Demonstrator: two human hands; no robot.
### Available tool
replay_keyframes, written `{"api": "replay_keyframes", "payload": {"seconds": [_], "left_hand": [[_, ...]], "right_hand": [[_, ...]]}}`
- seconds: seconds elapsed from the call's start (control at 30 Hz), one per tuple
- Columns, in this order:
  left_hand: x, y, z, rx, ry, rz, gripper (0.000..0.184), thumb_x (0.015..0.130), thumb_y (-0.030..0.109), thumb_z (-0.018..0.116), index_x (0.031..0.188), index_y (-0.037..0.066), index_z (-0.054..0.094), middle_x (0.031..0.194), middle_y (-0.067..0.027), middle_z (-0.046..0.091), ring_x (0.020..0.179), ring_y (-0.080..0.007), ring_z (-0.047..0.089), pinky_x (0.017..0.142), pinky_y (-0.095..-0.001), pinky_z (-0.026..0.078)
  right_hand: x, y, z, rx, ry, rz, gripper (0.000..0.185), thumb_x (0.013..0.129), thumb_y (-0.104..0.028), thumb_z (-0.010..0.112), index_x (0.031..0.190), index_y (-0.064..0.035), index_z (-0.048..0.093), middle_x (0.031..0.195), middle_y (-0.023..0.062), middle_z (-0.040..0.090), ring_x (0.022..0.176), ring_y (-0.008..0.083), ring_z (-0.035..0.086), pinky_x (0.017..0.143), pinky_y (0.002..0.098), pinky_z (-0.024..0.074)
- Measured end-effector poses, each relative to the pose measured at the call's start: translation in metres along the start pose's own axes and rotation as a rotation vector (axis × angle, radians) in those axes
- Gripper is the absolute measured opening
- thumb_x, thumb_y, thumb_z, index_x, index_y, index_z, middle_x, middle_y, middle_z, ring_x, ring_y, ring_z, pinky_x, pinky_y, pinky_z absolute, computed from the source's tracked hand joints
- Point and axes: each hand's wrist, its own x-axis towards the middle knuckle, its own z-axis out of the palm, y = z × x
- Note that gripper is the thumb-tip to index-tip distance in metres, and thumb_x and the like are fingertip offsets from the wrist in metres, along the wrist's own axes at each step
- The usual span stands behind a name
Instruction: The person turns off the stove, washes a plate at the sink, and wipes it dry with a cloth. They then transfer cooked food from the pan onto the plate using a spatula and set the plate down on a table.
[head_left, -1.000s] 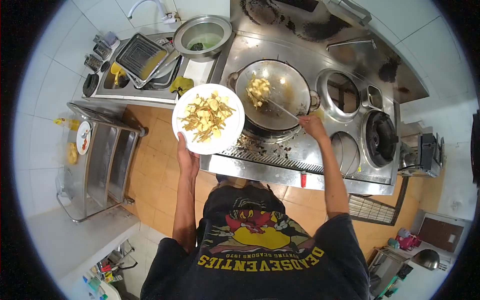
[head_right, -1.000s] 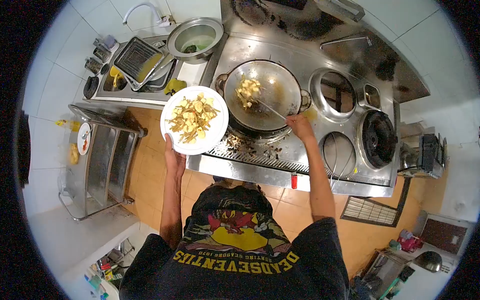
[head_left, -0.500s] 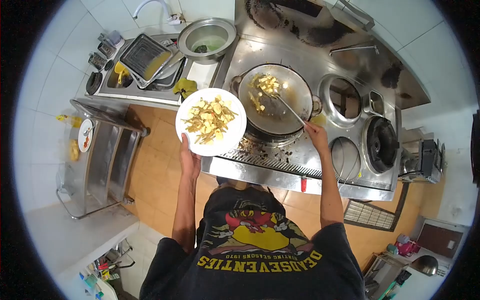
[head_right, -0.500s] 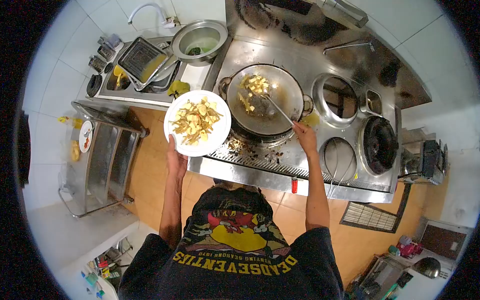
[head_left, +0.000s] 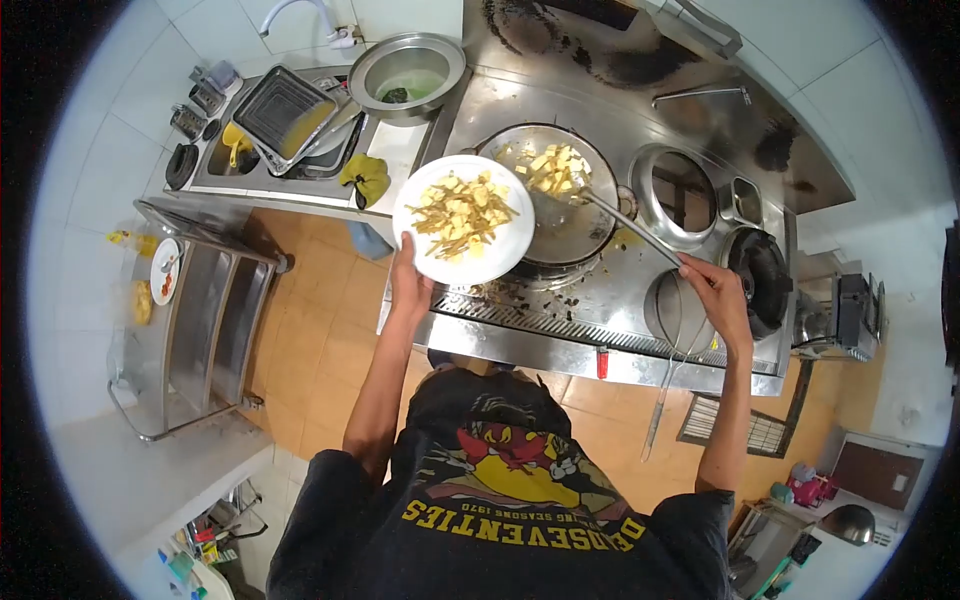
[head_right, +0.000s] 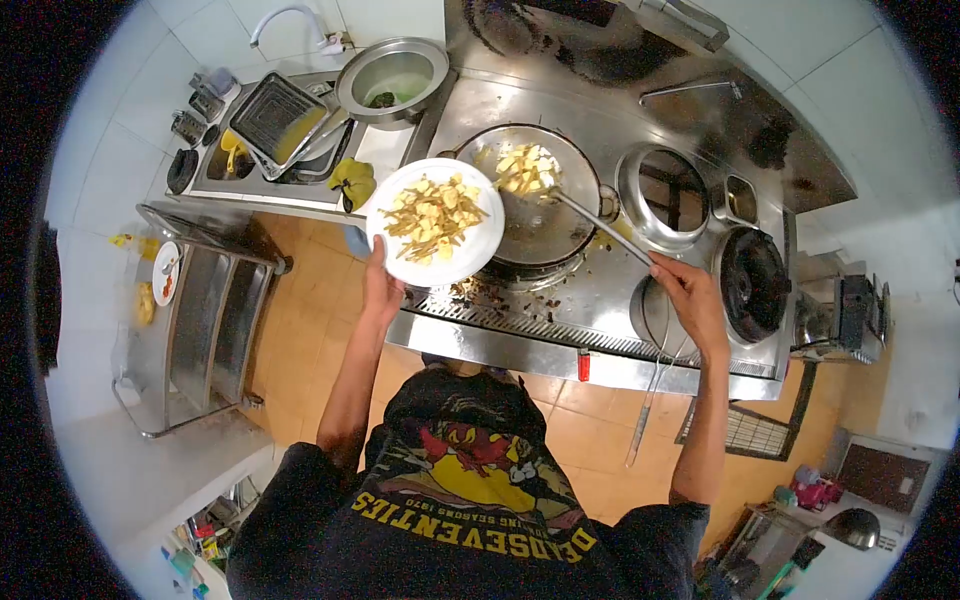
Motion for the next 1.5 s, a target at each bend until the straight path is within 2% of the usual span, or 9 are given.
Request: {"api": "replay_keyframes", "payload": {"seconds": [0.13, 0.33, 0.53, 0.73, 0.93, 1.03, 1.23, 1.33, 1.5], "left_hand": [[0.000, -0.003, 0.017, -0.010, -0.042, 0.014, 0.050, 0.095, 0.042, 0.044, 0.124, 0.001, 0.044, 0.120, -0.0096, 0.055, 0.109, -0.0178, 0.055, 0.092, -0.0318, 0.046], [-0.003, -0.003, 0.029, -0.014, -0.046, 0.011, 0.050, 0.096, 0.042, 0.042, 0.124, 0.001, 0.043, 0.122, -0.0108, 0.053, 0.111, -0.0188, 0.054, 0.096, -0.0323, 0.045], [-0.006, -0.003, 0.027, -0.023, -0.060, -0.004, 0.049, 0.097, 0.041, 0.041, 0.125, 0.001, 0.043, 0.122, -0.0108, 0.054, 0.109, -0.0183, 0.055, 0.094, -0.0318, 0.046], [-0.004, -0.011, 0.038, -0.036, -0.022, 0.002, 0.049, 0.097, 0.040, 0.039, 0.125, 0.001, 0.042, 0.122, -0.0107, 0.053, 0.110, -0.0180, 0.055, 0.094, -0.0316, 0.046], [-0.004, -0.014, 0.043, -0.045, -0.061, 0.013, 0.049, 0.098, 0.040, 0.038, 0.127, 0.000, 0.041, 0.124, -0.0116, 0.052, 0.112, -0.0186, 0.053, 0.097, -0.0320, 0.044], [-0.004, -0.013, 0.043, -0.044, -0.048, 0.008, 0.050, 0.098, 0.040, 0.039, 0.127, -0.001, 0.040, 0.124, -0.0120, 0.052, 0.113, -0.0190, 0.053, 0.097, -0.0320, 0.044], [-0.001, -0.016, 0.042, -0.045, -0.045, 0.016, 0.050, 0.098, 0.040, 0.038, 0.127, -0.001, 0.040, 0.124, -0.0122, 0.052, 0.113, -0.0188, 0.053, 0.097, -0.0323, 0.044], [-0.003, -0.015, 0.045, -0.041, -0.064, 0.019, 0.050, 0.098, 0.040, 0.038, 0.127, 0.000, 0.040, 0.124, -0.0119, 0.052, 0.113, -0.0185, 0.053, 0.097, -0.0318, 0.045], [-0.007, -0.011, 0.049, -0.024, -0.044, 0.002, 0.050, 0.098, 0.040, 0.038, 0.127, 0.000, 0.040, 0.124, -0.0116, 0.052, 0.112, -0.0184, 0.054, 0.097, -0.0308, 0.045]], "right_hand": [[-0.008, -0.036, -0.007, -0.099, -0.103, -0.002, 0.028, 0.086, -0.023, 0.063, 0.109, -0.0078, 0.066, 0.084, 0.0150, 0.067, 0.067, 0.0123, 0.059, 0.064, 0.0273, 0.0452], [-0.012, -0.069, 0.002, -0.217, -0.011, -0.232, 0.025, 0.085, -0.021, 0.063, 0.108, -0.0115, 0.067, 0.069, 0.0122, 0.060, 0.056, 0.0274, 0.055, 0.055, 0.0354, 0.0432], [-0.018, -0.073, 0.015, -0.467, 0.132, -0.370, 0.032, 0.083, -0.018, 0.065, 0.114, -0.0196, 0.064, 0.062, 0.0080, 0.045, 0.050, 0.0234, 0.049, 0.049, 0.0371, 0.0393], [-0.015, -0.063, 0.007, -0.476, 0.175, -0.442, 0.038, 0.081, -0.010, 0.065, 0.116, -0.0227, 0.063, 0.063, 0.0077, 0.040, 0.050, 0.0222, 0.049, 0.049, 0.0357, 0.0405], [-0.017, -0.059, -0.005, -0.377, 0.135, -0.300, 0.030, 0.084, -0.013, 0.063, 0.115, -0.0152, 0.064, 0.066, 0.0087, 0.053, 0.055, 0.0202, 0.053, 0.053, 0.0350, 0.0432], [-0.011, -0.035, -0.004, -0.011, 0.101, -0.268, 0.027, 0.087, -0.014, 0.061, 0.114, -0.0100, 0.064, 0.071, 0.0124, 0.060, 0.059, 0.0152, 0.056, 0.057, 0.0337, 0.0435], [-0.015, -0.031, -0.009, -0.015, 0.029, -0.130, 0.028, 0.087, -0.011, 0.061, 0.114, -0.0078, 0.064, 0.067, 0.0100, 0.056, 0.058, 0.0125, 0.046, 0.055, 0.0288, 0.0394], [-0.021, -0.039, -0.001, -0.085, 0.063, -0.239, 0.029, 0.085, -0.007, 0.062, 0.114, -0.0086, 0.064, 0.066, 0.0086, 0.051, 0.056, 0.0145, 0.042, 0.052, 0.0278, 0.0367], [-0.023, -0.051, 0.000, -0.113, 0.082, -0.247, 0.031, 0.083, -0.004, 0.062, 0.114, -0.0090, 0.065, 0.065, 0.0094, 0.049, 0.055, 0.0158, 0.040, 0.050, 0.0293, 0.0347]]}}
